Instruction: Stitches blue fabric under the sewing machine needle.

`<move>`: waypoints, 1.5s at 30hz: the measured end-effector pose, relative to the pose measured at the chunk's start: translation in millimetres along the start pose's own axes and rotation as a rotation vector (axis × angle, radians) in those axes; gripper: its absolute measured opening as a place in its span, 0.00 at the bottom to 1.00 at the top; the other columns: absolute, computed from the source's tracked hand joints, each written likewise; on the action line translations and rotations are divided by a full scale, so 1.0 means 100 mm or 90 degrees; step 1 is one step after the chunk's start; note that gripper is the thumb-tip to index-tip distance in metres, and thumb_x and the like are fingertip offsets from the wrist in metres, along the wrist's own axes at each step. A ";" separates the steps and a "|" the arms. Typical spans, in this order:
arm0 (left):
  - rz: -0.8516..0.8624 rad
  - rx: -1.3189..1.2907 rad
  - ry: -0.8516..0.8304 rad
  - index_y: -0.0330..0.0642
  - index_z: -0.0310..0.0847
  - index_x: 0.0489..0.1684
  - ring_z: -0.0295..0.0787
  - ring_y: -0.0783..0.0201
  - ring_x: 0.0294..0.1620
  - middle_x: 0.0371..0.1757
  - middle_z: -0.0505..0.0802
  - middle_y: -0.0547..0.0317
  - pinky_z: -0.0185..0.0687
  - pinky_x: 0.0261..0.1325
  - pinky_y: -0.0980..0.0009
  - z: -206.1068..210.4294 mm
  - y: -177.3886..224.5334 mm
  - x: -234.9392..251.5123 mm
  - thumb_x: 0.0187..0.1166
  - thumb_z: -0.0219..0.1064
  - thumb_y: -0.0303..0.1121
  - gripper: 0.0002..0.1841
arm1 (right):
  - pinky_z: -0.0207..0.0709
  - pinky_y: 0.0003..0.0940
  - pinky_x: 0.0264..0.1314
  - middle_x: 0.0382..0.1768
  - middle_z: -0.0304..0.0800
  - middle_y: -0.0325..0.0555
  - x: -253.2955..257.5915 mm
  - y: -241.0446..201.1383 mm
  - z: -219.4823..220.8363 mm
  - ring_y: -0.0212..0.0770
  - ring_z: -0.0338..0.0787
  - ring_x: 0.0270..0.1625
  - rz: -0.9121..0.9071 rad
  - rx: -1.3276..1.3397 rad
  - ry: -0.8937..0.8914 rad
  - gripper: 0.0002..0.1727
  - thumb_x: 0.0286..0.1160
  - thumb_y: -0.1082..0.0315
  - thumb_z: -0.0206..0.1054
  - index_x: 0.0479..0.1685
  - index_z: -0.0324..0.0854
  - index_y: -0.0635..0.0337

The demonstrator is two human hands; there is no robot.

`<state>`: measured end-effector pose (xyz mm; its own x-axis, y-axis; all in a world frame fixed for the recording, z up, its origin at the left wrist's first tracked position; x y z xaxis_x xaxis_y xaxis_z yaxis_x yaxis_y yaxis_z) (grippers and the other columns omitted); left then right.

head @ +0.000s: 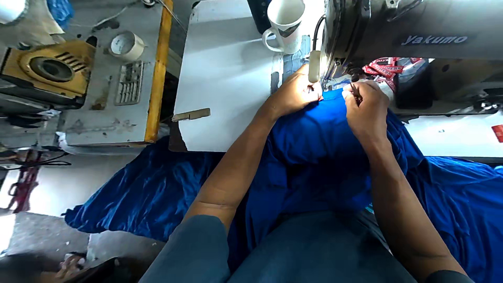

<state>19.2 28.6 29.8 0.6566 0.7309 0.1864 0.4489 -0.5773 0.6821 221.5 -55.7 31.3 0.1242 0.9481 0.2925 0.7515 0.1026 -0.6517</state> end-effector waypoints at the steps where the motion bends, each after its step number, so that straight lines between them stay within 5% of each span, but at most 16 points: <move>1: -0.011 0.010 -0.019 0.46 0.86 0.28 0.80 0.68 0.56 0.55 0.84 0.56 0.76 0.58 0.72 -0.01 0.02 0.03 0.76 0.68 0.39 0.09 | 0.84 0.46 0.52 0.50 0.90 0.53 -0.01 0.05 0.02 0.47 0.90 0.49 -0.010 0.001 0.002 0.14 0.84 0.63 0.62 0.52 0.90 0.60; 5: -0.024 0.021 -0.042 0.46 0.86 0.27 0.82 0.68 0.58 0.57 0.87 0.55 0.76 0.62 0.71 0.02 0.05 0.10 0.76 0.70 0.40 0.10 | 0.84 0.44 0.50 0.50 0.90 0.50 -0.04 0.10 0.07 0.45 0.90 0.48 -0.017 -0.009 0.007 0.13 0.83 0.63 0.63 0.52 0.91 0.56; 10: -0.070 0.057 -0.021 0.49 0.83 0.23 0.80 0.70 0.42 0.38 0.86 0.62 0.73 0.47 0.69 0.08 0.07 0.13 0.75 0.70 0.42 0.12 | 0.84 0.44 0.46 0.49 0.90 0.47 -0.05 0.11 0.07 0.44 0.90 0.46 -0.022 -0.019 0.006 0.13 0.83 0.62 0.63 0.51 0.92 0.55; 12: -0.091 0.046 -0.012 0.47 0.82 0.25 0.81 0.71 0.41 0.41 0.86 0.61 0.76 0.46 0.71 0.09 0.09 0.12 0.73 0.71 0.41 0.11 | 0.84 0.43 0.47 0.49 0.90 0.47 -0.06 0.11 0.07 0.44 0.91 0.46 -0.022 -0.016 0.011 0.13 0.84 0.63 0.63 0.51 0.92 0.55; 18: -0.111 0.002 0.032 0.48 0.77 0.19 0.77 0.73 0.30 0.27 0.83 0.65 0.71 0.35 0.73 0.14 0.08 0.12 0.67 0.74 0.37 0.12 | 0.86 0.39 0.49 0.52 0.90 0.49 -0.08 0.13 0.08 0.42 0.91 0.49 -0.061 0.008 0.050 0.12 0.84 0.65 0.62 0.52 0.92 0.55; 26: -0.111 0.022 0.062 0.48 0.78 0.20 0.78 0.74 0.31 0.29 0.84 0.65 0.73 0.36 0.73 0.15 0.09 0.11 0.65 0.75 0.38 0.11 | 0.87 0.40 0.44 0.53 0.89 0.50 -0.10 0.11 0.10 0.44 0.92 0.48 -0.102 -0.016 0.057 0.12 0.83 0.66 0.63 0.53 0.92 0.54; 29: -0.123 0.046 0.078 0.48 0.77 0.21 0.80 0.72 0.40 0.41 0.84 0.61 0.76 0.44 0.73 0.17 0.09 0.09 0.64 0.76 0.40 0.12 | 0.87 0.40 0.46 0.54 0.89 0.50 -0.11 0.08 0.11 0.45 0.92 0.50 -0.132 -0.025 0.054 0.12 0.82 0.68 0.64 0.52 0.93 0.54; 38: -0.182 0.052 0.138 0.50 0.73 0.24 0.83 0.69 0.42 0.46 0.86 0.59 0.80 0.45 0.68 0.23 0.09 0.07 0.58 0.79 0.41 0.15 | 0.86 0.46 0.36 0.59 0.90 0.46 -0.13 0.03 0.13 0.46 0.93 0.46 -0.218 -0.079 -0.036 0.14 0.76 0.73 0.64 0.54 0.92 0.52; 45: -0.230 0.091 0.109 0.50 0.78 0.26 0.84 0.64 0.52 0.55 0.86 0.58 0.82 0.52 0.58 0.23 0.10 0.08 0.58 0.79 0.46 0.15 | 0.86 0.50 0.42 0.64 0.89 0.45 -0.14 0.01 0.15 0.49 0.93 0.53 -0.243 -0.130 -0.079 0.17 0.75 0.72 0.64 0.58 0.92 0.51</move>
<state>42.4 20.1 21.9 0.3358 0.9388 0.0765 0.7197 -0.3081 0.6221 210.9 -64.6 15.7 -0.2567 0.8840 0.3908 0.8424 0.4028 -0.3580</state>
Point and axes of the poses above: each hand's wrist, its own x-axis towards the middle knuckle, its own z-axis out of the palm, y = z × x, the point moved 2 cm from there along x, towards the middle knuckle
